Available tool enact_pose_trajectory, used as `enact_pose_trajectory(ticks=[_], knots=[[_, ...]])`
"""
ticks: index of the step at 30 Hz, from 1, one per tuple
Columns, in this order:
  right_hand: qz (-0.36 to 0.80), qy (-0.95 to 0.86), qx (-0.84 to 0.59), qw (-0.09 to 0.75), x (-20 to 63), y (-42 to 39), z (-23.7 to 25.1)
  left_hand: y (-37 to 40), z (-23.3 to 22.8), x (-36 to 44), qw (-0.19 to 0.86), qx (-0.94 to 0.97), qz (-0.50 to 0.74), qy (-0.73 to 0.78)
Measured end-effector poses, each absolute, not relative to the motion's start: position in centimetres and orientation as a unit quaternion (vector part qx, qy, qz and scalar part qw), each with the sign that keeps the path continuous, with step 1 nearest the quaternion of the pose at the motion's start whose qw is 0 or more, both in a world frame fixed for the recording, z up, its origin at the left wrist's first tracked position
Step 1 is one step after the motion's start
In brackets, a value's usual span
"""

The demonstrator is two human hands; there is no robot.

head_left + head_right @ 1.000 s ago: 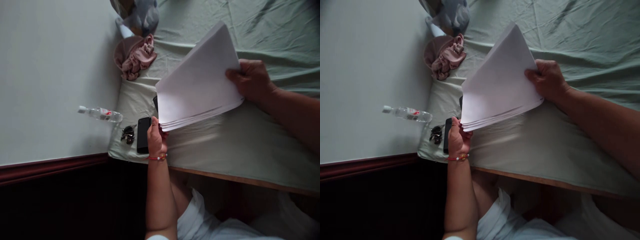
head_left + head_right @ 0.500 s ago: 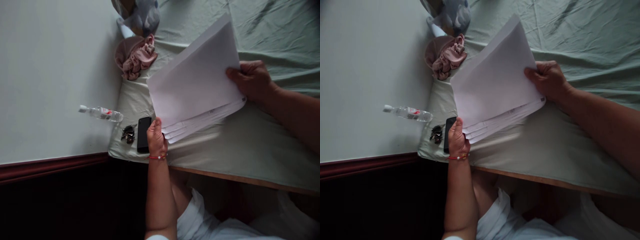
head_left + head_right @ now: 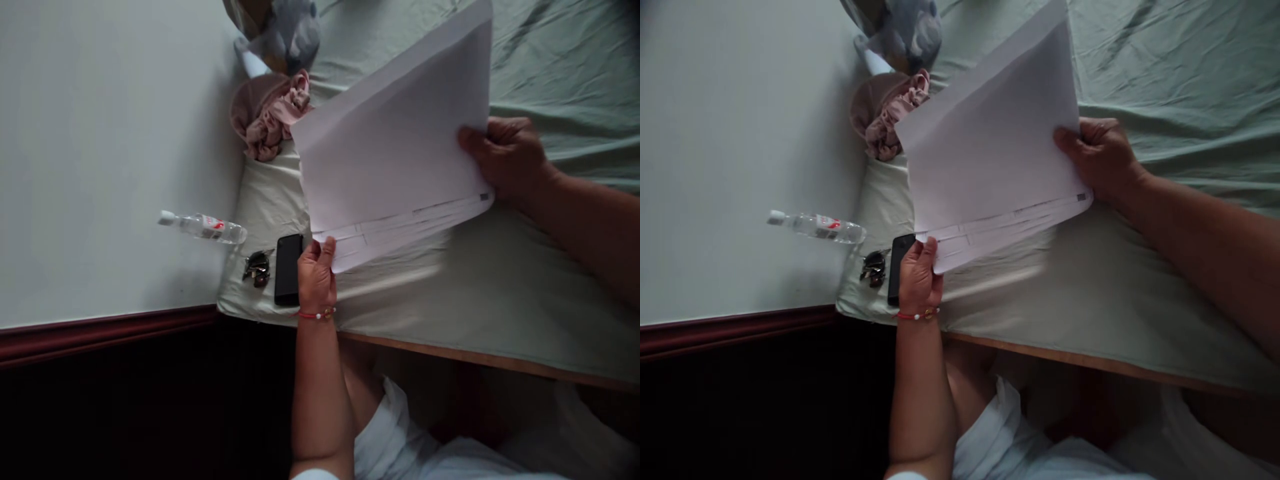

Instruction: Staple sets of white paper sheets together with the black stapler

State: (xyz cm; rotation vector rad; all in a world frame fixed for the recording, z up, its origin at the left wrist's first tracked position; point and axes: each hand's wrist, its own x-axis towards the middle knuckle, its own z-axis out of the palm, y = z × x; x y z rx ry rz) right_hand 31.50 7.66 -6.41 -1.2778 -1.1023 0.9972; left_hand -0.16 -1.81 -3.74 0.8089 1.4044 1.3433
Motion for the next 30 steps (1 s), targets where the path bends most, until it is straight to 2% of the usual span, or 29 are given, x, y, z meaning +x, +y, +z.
enact_pose_trajectory(ticks=[8,17,30], knots=[[0.427,-0.467,-0.522,0.572,31.6,7.8,-6.7,-1.8,-3.5,0.1,0.462,0.302,0.528,0.646],[0.431,-0.442,-0.515,0.595,31.9,8.0,-6.7,-1.8,-3.1,-0.2,0.485,0.298,0.545,0.615],[0.412,-0.472,-0.534,0.568,32.2,8.1,-7.5,-1.6,-3.2,0.4,0.477,0.262,0.582,0.605]])
